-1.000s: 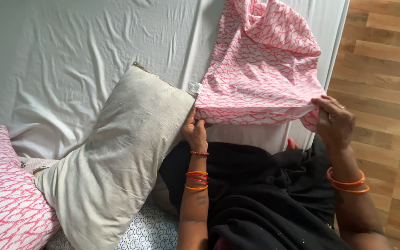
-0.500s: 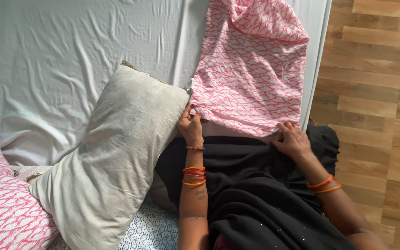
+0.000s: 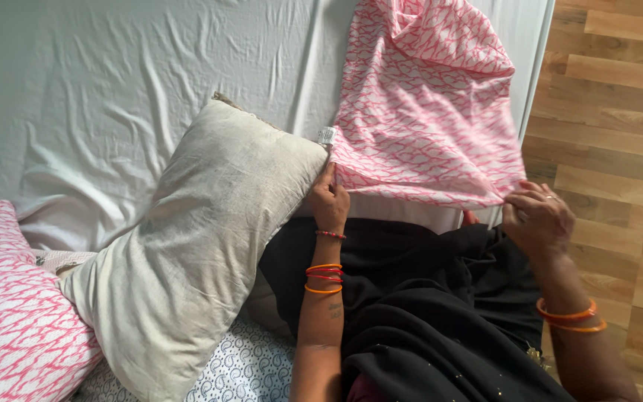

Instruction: The person puts a pillow inside a pink patterned pillowcase by hand and smooths the fabric over the pillow.

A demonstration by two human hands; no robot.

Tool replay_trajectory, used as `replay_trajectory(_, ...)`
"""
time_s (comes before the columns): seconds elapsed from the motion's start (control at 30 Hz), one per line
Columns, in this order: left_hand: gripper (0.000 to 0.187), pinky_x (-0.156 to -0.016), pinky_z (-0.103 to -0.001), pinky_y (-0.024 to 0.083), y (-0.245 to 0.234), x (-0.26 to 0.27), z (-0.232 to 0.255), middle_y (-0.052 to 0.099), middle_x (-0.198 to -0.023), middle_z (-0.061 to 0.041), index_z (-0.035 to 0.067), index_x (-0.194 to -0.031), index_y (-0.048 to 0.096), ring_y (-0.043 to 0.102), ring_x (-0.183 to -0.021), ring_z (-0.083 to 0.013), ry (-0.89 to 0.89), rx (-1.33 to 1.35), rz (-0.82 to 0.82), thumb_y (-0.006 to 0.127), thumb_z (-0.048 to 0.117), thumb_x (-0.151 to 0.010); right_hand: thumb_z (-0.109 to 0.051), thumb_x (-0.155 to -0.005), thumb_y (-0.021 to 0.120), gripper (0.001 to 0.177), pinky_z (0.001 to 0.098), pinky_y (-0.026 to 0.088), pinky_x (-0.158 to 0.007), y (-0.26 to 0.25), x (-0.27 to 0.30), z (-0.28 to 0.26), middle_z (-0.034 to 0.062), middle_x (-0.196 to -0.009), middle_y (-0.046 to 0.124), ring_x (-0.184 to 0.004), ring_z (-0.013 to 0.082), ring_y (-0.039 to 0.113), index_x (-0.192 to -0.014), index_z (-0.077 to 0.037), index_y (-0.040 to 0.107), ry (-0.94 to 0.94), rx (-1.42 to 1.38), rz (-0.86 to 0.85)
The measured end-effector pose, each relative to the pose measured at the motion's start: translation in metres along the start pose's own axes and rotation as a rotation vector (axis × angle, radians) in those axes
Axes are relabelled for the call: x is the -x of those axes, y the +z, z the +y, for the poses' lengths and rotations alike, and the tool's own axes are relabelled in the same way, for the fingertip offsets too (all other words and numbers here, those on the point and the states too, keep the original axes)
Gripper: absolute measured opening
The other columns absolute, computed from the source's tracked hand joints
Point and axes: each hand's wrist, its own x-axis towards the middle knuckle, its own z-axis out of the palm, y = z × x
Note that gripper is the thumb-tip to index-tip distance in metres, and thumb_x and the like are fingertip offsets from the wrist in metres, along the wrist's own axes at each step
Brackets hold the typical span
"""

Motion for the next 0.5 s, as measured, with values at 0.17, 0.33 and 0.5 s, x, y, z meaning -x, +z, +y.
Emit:
replay_trajectory(0.17, 0.044, -0.095, -0.043, 0.057, -0.008, -0.004, 0.003, 0.073, -0.115, -0.025, 0.0, -0.122, 0.073, 0.072, -0.106, -0.039, 0.033, -0.144, 0.022, 0.055, 0.0, -0.081, -0.032, -0.09, 0.066, 0.019, 0.0439, 0.051, -0.107, -0.026, -0.007, -0.024, 0.0098, -0.109, 0.078, -0.095, 0.0236, 0.076, -0.09, -0.024, 0.083, 0.027, 0.297, -0.713)
replay_trajectory(0.33, 0.035, -0.08, -0.045, 0.059, -0.016, -0.003, 0.021, 0.075, -0.1, -0.023, 0.006, -0.113, 0.078, 0.072, -0.088, -0.0381, -0.084, -0.375, -0.081, 0.065, 0.008, -0.081, -0.035, -0.087, 0.066, 0.036, 0.0421, 0.056, -0.094, 0.007, 0.013, -0.067, 0.0131, -0.108, 0.077, -0.102, 0.0304, 0.073, -0.117, -0.017, 0.075, 0.128, -0.136, -0.828)
replay_trajectory(0.5, 0.027, -0.077, -0.042, 0.061, -0.004, 0.005, 0.006, 0.076, -0.091, -0.016, 0.01, -0.111, 0.08, 0.075, -0.081, -0.0324, -0.051, -0.402, -0.049, 0.068, 0.013, -0.088, -0.025, -0.092, 0.061, 0.032, 0.044, 0.056, -0.091, 0.078, 0.02, -0.088, 0.0162, -0.107, 0.076, -0.103, 0.0334, 0.072, -0.117, -0.008, 0.073, 0.041, -0.232, -0.683)
